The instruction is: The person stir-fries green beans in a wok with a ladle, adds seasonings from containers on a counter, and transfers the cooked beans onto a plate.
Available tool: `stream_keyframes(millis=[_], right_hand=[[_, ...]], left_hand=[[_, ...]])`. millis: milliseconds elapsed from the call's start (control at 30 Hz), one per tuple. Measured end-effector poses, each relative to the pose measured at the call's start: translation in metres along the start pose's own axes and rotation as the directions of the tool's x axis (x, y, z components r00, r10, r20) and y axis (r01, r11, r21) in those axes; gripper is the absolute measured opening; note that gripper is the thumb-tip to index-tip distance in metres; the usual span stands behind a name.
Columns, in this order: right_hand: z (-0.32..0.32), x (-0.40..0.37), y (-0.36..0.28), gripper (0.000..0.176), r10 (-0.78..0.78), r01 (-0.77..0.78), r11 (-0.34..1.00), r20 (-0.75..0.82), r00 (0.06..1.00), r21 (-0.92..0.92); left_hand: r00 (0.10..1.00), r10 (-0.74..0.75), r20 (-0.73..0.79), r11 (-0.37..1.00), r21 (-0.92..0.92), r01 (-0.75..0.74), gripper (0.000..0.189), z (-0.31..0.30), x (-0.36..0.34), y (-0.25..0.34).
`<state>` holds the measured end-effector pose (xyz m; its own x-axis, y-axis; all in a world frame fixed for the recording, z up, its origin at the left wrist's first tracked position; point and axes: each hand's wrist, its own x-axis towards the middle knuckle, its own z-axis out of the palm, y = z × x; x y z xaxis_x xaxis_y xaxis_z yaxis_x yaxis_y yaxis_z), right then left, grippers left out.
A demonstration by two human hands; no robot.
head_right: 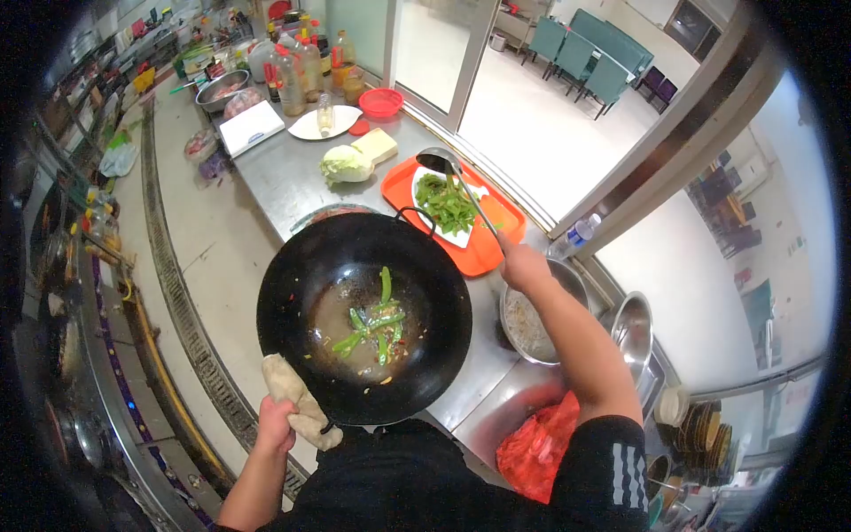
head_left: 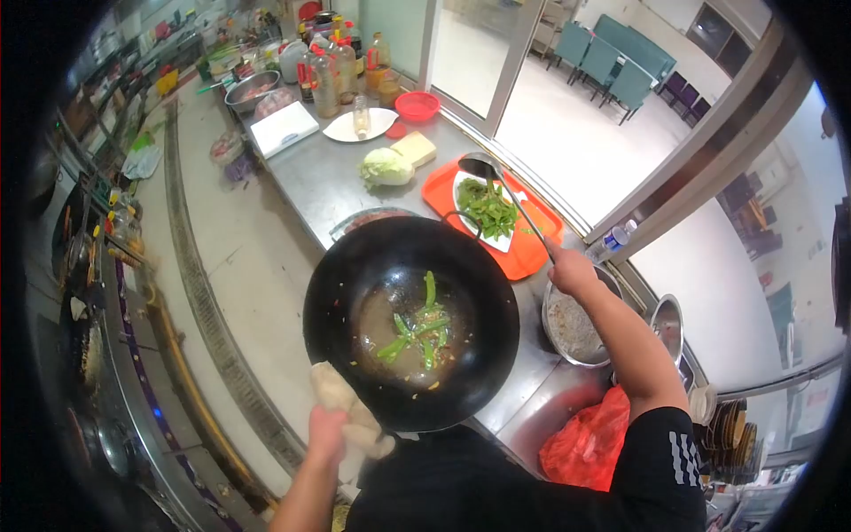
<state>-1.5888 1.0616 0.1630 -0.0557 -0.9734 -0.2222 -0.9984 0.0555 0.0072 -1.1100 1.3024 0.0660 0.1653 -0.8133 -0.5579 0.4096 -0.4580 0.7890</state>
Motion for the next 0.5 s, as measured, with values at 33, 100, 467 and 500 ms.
stream_keyframes(millis=[33,100,467,500], right_hand=[[0.002,0.002,0.002,0.065,0.001,-0.001,1.0,-0.002,1.0,0.0],[0.006,0.008,0.005,0.066,-0.027,0.027,1.0,-0.018,0.999,0.013],[0.0,-0.023,0.008,0.069,-0.01,0.021,0.986,-0.065,0.998,0.167],[0.002,-0.027,0.01,0.068,0.008,0.009,0.977,-0.076,0.997,0.212]], left_hand=[[1.0,0.001,0.003,1.0,-0.01,-0.001,0.038,0.002,-0.001,0.003],[1.0,-0.013,-0.011,1.0,-0.003,0.013,0.041,0.009,-0.005,0.009],[0.999,-0.036,-0.016,0.999,0.012,0.036,0.043,0.005,0.002,0.006],[0.999,-0.035,-0.003,0.999,0.029,0.035,0.041,0.002,0.003,0.004]])
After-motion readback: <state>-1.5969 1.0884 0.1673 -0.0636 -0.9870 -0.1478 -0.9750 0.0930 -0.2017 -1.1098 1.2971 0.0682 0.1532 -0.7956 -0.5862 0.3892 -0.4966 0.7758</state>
